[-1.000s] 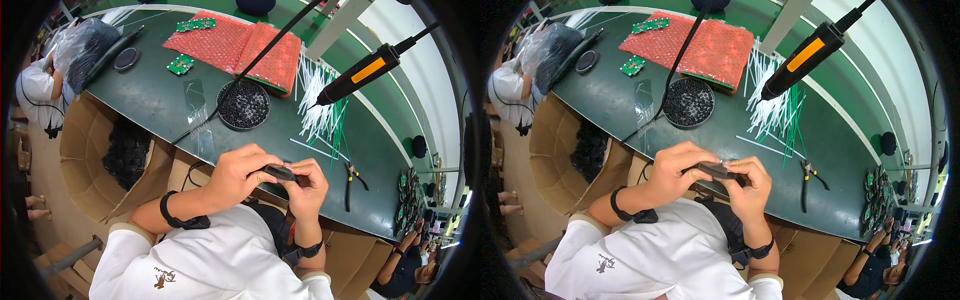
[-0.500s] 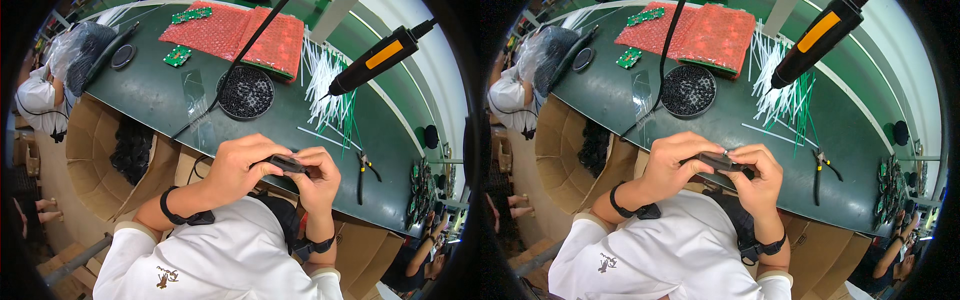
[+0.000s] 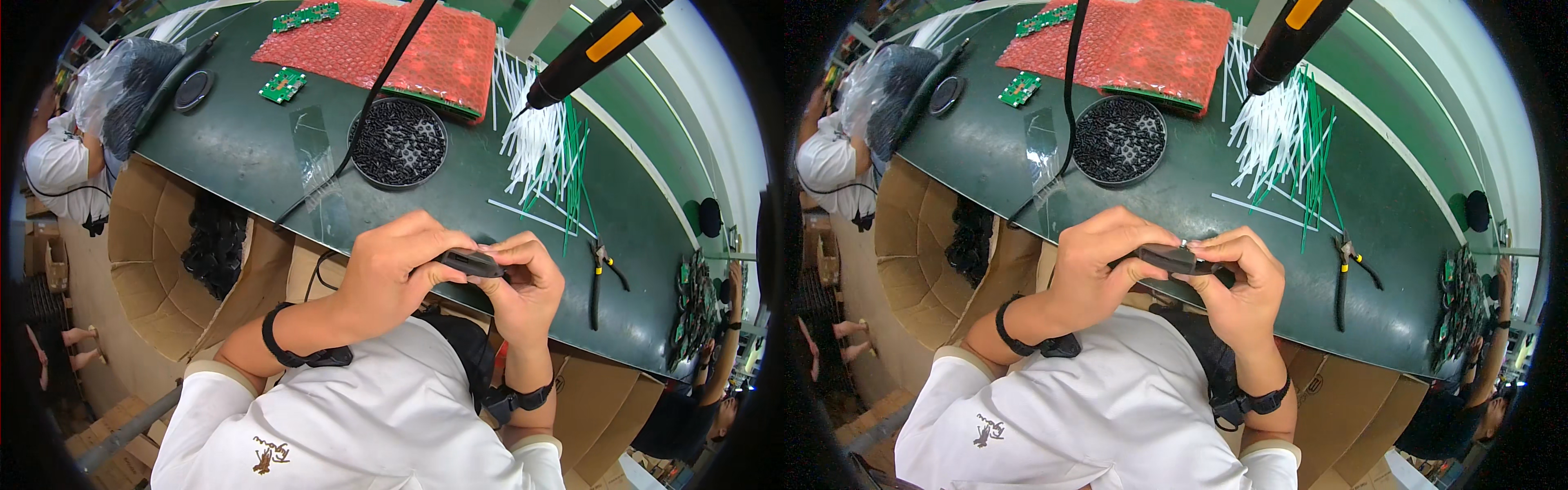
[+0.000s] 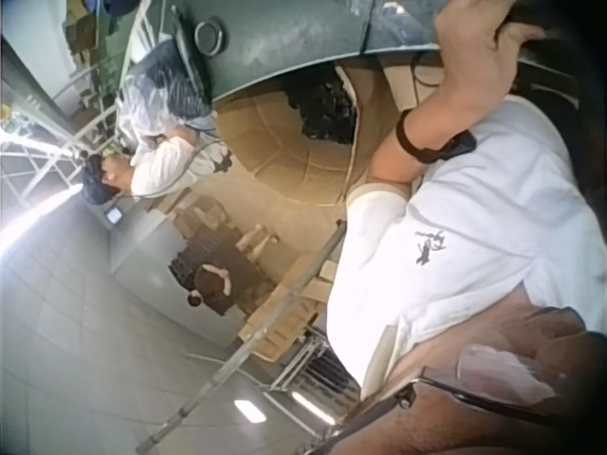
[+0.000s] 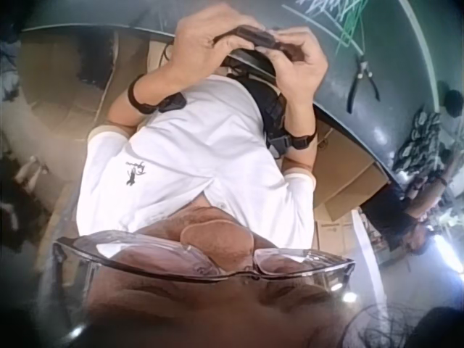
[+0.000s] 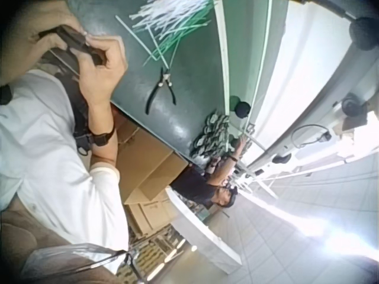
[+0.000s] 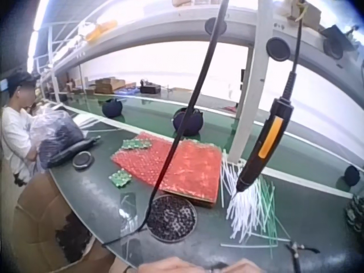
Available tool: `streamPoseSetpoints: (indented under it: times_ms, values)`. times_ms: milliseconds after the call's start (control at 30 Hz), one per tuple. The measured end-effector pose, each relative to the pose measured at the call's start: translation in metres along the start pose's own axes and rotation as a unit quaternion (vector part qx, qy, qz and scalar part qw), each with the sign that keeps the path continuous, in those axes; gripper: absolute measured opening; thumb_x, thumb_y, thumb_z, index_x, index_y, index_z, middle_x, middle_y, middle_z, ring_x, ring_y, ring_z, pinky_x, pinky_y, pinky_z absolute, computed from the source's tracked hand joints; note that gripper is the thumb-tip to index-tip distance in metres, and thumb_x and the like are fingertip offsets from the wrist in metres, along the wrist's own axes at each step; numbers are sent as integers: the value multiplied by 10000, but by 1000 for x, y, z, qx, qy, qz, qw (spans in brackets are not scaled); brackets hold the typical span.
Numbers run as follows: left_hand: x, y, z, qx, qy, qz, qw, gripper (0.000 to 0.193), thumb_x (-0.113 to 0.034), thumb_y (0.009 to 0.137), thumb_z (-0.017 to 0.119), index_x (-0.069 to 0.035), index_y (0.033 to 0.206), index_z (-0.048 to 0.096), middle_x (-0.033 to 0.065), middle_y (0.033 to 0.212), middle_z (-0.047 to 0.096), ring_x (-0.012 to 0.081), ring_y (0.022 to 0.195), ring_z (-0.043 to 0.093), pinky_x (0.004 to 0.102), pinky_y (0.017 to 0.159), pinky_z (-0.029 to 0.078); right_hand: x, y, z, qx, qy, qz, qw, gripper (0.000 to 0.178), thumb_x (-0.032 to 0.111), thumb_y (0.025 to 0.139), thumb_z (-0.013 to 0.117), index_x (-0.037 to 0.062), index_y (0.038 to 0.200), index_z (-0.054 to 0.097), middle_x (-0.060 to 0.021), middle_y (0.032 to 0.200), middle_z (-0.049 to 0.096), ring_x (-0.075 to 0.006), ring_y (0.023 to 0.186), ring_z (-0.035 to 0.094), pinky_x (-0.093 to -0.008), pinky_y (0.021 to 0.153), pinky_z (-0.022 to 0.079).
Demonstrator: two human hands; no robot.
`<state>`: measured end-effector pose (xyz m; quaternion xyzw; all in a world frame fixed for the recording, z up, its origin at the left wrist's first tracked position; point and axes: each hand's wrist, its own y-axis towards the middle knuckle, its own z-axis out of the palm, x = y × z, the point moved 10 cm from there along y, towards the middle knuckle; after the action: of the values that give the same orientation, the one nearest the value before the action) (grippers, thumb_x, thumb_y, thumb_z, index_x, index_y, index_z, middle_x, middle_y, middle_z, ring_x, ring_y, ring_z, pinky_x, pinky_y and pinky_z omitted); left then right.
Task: Assembling electronic components and circuit boards into plastic housings on a production line.
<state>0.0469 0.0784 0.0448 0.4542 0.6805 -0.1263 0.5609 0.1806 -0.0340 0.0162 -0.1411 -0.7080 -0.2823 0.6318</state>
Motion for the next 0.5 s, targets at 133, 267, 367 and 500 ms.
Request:
streamPoseSetpoints:
  times_ms: [133,267,367,500]
  values:
    - [1,1,0,12,0,-11,1000,265,-108,811,824,-32,1059,774,98,959,762,231,844,704,337,745,562,1,0,-1,-3,-3,-10,1000,210,-88,764,837,-24,906,696,-144,964,715,-220,923,736,-315,808,594]
    - [-3,1,0,4,-9,2,1000,260,-95,812,821,-32,1059,775,106,960,762,233,851,710,334,755,567,2,-2,-3,-13,-18,-17,1000,214,-75,750,852,-15,884,696,-139,930,729,-223,893,743,-306,796,590]
    - [-2,0,-1,-3,-16,-2,1000,265,-105,812,826,-32,1062,777,113,965,764,235,864,713,332,763,570,5,-3,-3,-15,-64,-36,997,222,-62,746,861,-11,883,694,-139,920,734,-222,880,746,-303,780,588]
    - [3,-1,2,22,-33,-21,999,275,-152,815,838,-29,1055,783,118,977,771,234,876,713,334,775,568,9,0,-2,1,-61,-63,996,227,-45,747,868,-2,883,692,-142,926,740,-221,871,743,-303,762,584]
